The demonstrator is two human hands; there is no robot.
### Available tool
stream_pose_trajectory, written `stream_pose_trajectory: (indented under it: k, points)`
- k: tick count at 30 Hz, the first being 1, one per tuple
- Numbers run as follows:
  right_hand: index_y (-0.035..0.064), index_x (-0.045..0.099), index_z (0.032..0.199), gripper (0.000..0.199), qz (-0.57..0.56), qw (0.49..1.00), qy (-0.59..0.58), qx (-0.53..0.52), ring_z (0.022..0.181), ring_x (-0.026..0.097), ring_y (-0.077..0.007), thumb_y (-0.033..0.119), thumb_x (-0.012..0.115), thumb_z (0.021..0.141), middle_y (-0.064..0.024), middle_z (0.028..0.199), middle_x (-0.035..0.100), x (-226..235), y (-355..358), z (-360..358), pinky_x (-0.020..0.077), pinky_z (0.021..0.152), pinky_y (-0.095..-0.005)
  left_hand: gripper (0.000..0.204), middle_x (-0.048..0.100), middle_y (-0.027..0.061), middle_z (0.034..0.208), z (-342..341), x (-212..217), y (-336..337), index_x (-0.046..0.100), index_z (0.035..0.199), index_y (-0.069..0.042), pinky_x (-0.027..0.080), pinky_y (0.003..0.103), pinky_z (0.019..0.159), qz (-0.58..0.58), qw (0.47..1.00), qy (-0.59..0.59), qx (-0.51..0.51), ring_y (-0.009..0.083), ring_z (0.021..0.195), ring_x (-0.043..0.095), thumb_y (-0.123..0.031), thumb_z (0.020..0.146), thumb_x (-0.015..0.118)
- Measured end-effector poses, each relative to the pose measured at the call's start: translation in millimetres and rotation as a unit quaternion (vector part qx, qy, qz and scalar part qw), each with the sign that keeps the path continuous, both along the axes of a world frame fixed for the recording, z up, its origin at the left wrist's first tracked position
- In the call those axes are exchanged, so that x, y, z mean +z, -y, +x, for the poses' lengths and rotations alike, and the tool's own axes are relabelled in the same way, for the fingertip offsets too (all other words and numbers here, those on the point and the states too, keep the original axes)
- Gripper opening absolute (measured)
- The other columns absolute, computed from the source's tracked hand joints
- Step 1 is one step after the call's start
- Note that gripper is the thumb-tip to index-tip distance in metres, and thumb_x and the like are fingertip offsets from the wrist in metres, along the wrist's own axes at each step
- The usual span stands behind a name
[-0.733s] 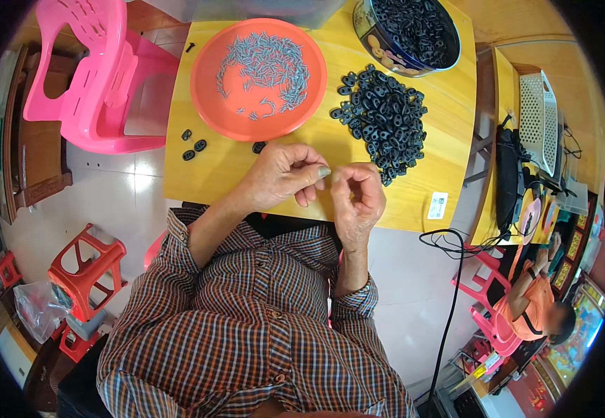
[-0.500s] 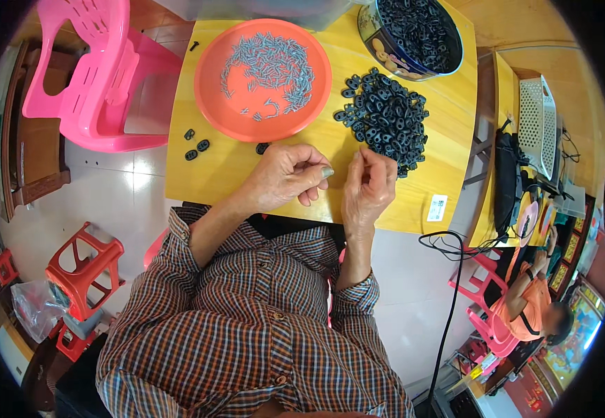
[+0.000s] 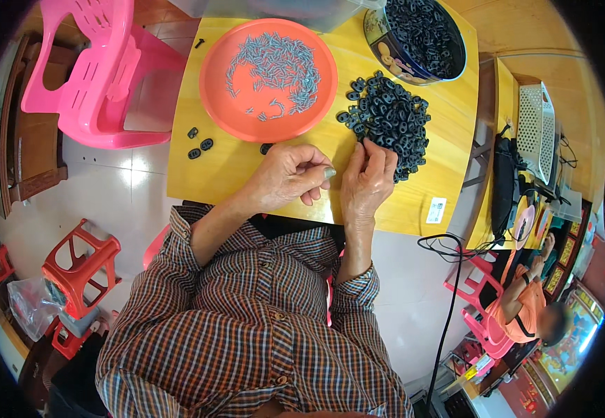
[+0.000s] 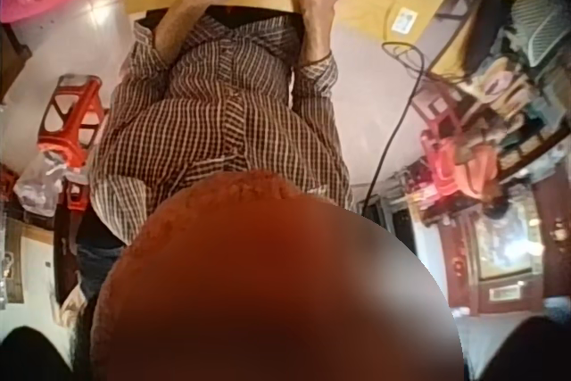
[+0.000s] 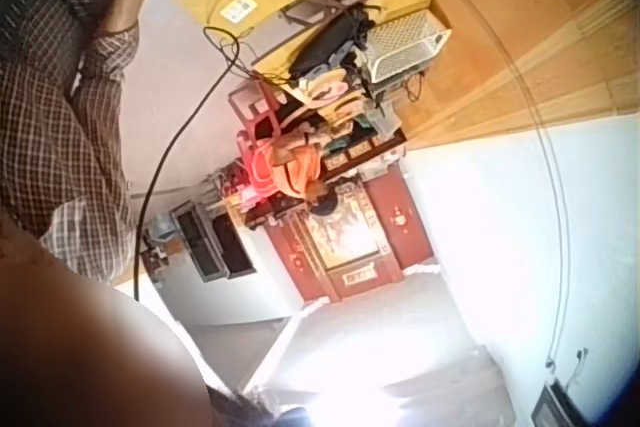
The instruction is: Assembling small plastic and metal hardware components at a table.
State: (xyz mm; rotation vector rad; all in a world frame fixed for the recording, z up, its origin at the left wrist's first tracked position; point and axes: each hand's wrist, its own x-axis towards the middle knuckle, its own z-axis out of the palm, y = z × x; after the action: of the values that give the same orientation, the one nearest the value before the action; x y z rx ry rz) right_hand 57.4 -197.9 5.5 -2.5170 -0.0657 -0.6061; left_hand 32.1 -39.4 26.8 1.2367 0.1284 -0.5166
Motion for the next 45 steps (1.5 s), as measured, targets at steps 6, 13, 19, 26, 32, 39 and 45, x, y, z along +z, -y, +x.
stream_pose_trajectory:
  k: [6, 13, 19, 26, 32, 39, 45]
  points:
    - [0.0037, 0.063, 0.086, 0.009, 0.042, 0.999, -0.018, 0.025, 0.067, 0.061, -0.0269, 0.003, 0.067, 0.078, -0.0122, 0.085, 0.057, 4.4, -4.8, -6.6, 0.0501, 0.055, -0.0342, 0.013, 0.063, 0.0069, 0.071, 0.2, -0.3, -0.4, 0.059, 0.091, 0.005, 0.050, 0.020, 0.048, -0.005, 1.000, 0.005, 0.013, 0.0078, 0.056, 0.060, -0.008, 0.090, 0.056]
    - [0.0049, 0.065, 0.089, 0.012, 0.013, 1.000, 0.004, 0.023, 0.065, 0.060, -0.0256, 0.005, 0.068, 0.077, -0.0109, 0.084, 0.057, 7.6, -13.1, 11.1, 0.0498, 0.054, -0.0335, 0.013, 0.063, 0.0064, 0.073, -0.6, 2.2, -1.3, 0.059, 0.095, 0.004, 0.050, 0.021, 0.049, 0.001, 1.000, 0.011, 0.001, 0.0083, 0.056, 0.060, -0.008, 0.091, 0.055]
    - [0.0076, 0.067, 0.094, 0.015, -0.075, 0.996, -0.035, 0.031, 0.065, 0.060, -0.0258, 0.012, 0.066, 0.080, -0.0090, 0.083, 0.056, 14.9, -20.3, 23.3, 0.0489, 0.053, -0.0351, 0.011, 0.062, 0.0065, 0.072, -1.8, 3.2, -4.3, 0.059, 0.092, 0.005, 0.050, 0.020, 0.049, -0.013, 1.000, 0.011, 0.015, 0.0079, 0.057, 0.060, -0.006, 0.089, 0.056]
    - [0.0071, 0.066, 0.094, 0.014, -0.096, 0.994, -0.019, 0.041, 0.065, 0.060, -0.0263, 0.011, 0.064, 0.081, -0.0088, 0.085, 0.056, 7.9, -20.1, 23.5, 0.0492, 0.053, -0.0366, 0.010, 0.062, 0.0069, 0.073, -2.2, 1.6, -6.1, 0.058, 0.092, 0.005, 0.050, 0.020, 0.049, -0.028, 0.999, 0.005, 0.025, 0.0081, 0.057, 0.060, -0.004, 0.089, 0.055]
    - [0.0046, 0.062, 0.092, 0.011, -0.111, 0.992, 0.028, 0.056, 0.066, 0.061, -0.0267, 0.007, 0.064, 0.081, -0.0096, 0.086, 0.057, 2.3, -16.5, 20.0, 0.0494, 0.054, -0.0365, 0.010, 0.062, 0.0070, 0.073, -3.0, 1.1, -6.8, 0.058, 0.091, 0.005, 0.050, 0.020, 0.048, -0.027, 0.999, 0.023, 0.024, 0.0081, 0.057, 0.060, -0.005, 0.089, 0.056]
    - [0.0004, 0.056, 0.087, 0.013, 0.372, 0.913, -0.166, 0.013, 0.059, 0.050, -0.0111, 0.012, 0.055, 0.093, -0.0021, 0.070, 0.052, 8.2, -6.6, 0.2, 0.0414, 0.051, -0.0238, 0.012, 0.062, 0.0063, 0.072, -1.5, 2.0, -5.0, 0.059, 0.092, 0.004, 0.050, 0.020, 0.049, -0.017, 0.999, 0.007, 0.036, 0.0076, 0.057, 0.060, -0.007, 0.090, 0.056]
    - [0.0059, 0.055, 0.082, 0.023, 0.547, 0.786, -0.288, 0.008, 0.050, 0.038, -0.0036, 0.024, 0.053, 0.095, 0.0042, 0.058, 0.045, 30.4, -0.7, -13.7, 0.0278, 0.045, -0.0189, 0.014, 0.062, 0.0047, 0.074, 0.0, 0.7, -1.4, 0.060, 0.095, 0.004, 0.051, 0.020, 0.050, -0.029, 0.997, 0.030, 0.072, 0.0070, 0.058, 0.060, -0.008, 0.090, 0.057]
